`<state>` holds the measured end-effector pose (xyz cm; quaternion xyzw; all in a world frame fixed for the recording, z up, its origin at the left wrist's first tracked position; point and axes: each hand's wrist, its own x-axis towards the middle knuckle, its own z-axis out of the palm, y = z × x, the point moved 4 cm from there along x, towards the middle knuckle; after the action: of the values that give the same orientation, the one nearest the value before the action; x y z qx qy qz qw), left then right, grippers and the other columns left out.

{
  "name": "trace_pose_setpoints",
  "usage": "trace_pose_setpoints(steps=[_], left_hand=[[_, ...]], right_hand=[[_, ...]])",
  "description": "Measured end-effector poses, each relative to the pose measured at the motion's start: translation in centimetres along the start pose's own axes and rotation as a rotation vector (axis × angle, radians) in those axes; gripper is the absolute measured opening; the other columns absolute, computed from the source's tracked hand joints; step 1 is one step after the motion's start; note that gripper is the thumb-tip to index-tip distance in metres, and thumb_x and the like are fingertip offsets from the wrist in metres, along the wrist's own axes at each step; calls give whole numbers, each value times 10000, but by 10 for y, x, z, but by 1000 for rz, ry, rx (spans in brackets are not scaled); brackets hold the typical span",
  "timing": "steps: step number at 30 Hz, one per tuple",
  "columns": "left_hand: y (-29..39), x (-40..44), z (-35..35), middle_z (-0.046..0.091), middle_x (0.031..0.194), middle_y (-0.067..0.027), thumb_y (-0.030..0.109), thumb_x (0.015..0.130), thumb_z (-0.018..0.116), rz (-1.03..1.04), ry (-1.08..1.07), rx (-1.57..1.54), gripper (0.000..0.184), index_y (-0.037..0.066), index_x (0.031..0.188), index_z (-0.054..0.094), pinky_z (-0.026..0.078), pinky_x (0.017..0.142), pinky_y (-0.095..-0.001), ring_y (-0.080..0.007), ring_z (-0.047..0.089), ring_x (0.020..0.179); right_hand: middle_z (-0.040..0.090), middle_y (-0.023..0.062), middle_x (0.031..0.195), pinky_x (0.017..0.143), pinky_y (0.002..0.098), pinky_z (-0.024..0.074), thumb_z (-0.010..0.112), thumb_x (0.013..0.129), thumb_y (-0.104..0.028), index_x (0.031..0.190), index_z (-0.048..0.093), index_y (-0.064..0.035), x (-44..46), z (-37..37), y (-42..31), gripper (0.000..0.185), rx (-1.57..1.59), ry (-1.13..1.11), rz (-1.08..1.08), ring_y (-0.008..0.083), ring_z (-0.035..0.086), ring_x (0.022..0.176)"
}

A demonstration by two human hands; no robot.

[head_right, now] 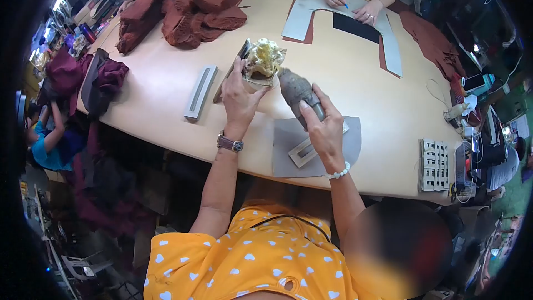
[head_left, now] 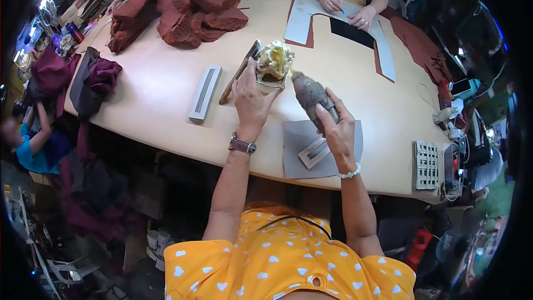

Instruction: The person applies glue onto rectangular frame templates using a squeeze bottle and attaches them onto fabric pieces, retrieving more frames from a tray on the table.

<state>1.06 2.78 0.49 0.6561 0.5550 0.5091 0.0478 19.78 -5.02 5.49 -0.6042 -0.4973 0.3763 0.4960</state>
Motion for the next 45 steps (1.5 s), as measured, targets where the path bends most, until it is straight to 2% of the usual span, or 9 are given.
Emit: trace_pose_setpoints(steps=[4, 7, 10, 17, 20, 26, 30, 39, 45], left_hand=[[0, -3, 1, 518, 1278, -133, 314, 652, 804, 3, 15, 1, 953, 24, 1406, 300, 336, 980, -522, -275, 487, 1187], [3, -2, -1, 564, 1244, -147, 282, 620, 831, 40, 73, 29, 987, -12, 1400, 303, 356, 979, -418, -299, 527, 1144], [1, -3, 0, 560, 1253, -139, 284, 627, 828, 62, 94, -13, 980, -17, 1398, 304, 359, 981, -416, -301, 527, 1146], [2, -2, 0, 558, 1259, -126, 241, 622, 833, 50, 99, -31, 979, -27, 1397, 298, 388, 973, -410, -305, 531, 1149], [3, -3, 0, 555, 1260, -134, 226, 613, 838, 67, 100, -49, 993, -28, 1401, 288, 400, 971, -400, -312, 526, 1158], [-7, -4, 6, 531, 1283, -156, 256, 650, 806, 77, 58, -120, 1027, -32, 1432, 205, 343, 1002, -401, -301, 486, 1201], [-5, -5, 2, 537, 1280, -158, 286, 658, 810, 92, 72, -49, 1031, -58, 1420, 207, 363, 989, -409, -302, 507, 1178], [1, -4, -3, 544, 1271, -145, 238, 639, 828, 77, 80, 26, 918, -58, 1359, 342, 354, 990, -421, -305, 515, 1146], [3, -5, -2, 485, 1328, -180, 193, 629, 836, 86, 51, -2, 1021, -61, 1406, 224, 360, 1012, -403, -341, 483, 1182]], right_hand=[[631, 174, 1018, 620, 309, 510, 660, 806, -154, 1289, 523, -52, 9, 8, -8, 512, -365, 147, -519, 225, 650, 785], [546, 150, 1048, 647, 354, 507, 661, 745, -104, 1312, 517, -188, -5, 33, -14, 591, -795, 209, -723, 293, 602, 730], [524, 135, 1071, 648, 347, 499, 622, 725, -75, 1322, 511, -197, -19, 47, -1, 619, -1085, 258, -850, 262, 565, 732], [508, 143, 1082, 670, 376, 511, 563, 756, -57, 1316, 523, -201, -27, 45, 1, 580, -1103, 198, -863, 279, 567, 772], [519, 158, 1074, 679, 380, 520, 593, 742, -45, 1298, 539, -186, -35, 41, 8, 576, -1017, 149, -811, 305, 590, 790], [604, 163, 1060, 627, 296, 519, 699, 735, -111, 1289, 515, -24, 9, 15, -5, 591, -104, -105, -393, 200, 632, 821], [647, 93, 852, 450, 211, 458, 689, 785, -158, 1282, 501, 15, 15, 33, 2, 559, 316, -173, 114, 114, 602, 578], [640, 80, 788, 387, 199, 431, 681, 803, -187, 1213, 542, -2, 22, -44, 41, 471, 409, 152, 105, 118, 586, 505], [643, 83, 967, 554, 209, 517, 632, 851, -122, 1273, 496, -32, -2, -100, 31, 452, 564, 134, -84, 147, 646, 671]])
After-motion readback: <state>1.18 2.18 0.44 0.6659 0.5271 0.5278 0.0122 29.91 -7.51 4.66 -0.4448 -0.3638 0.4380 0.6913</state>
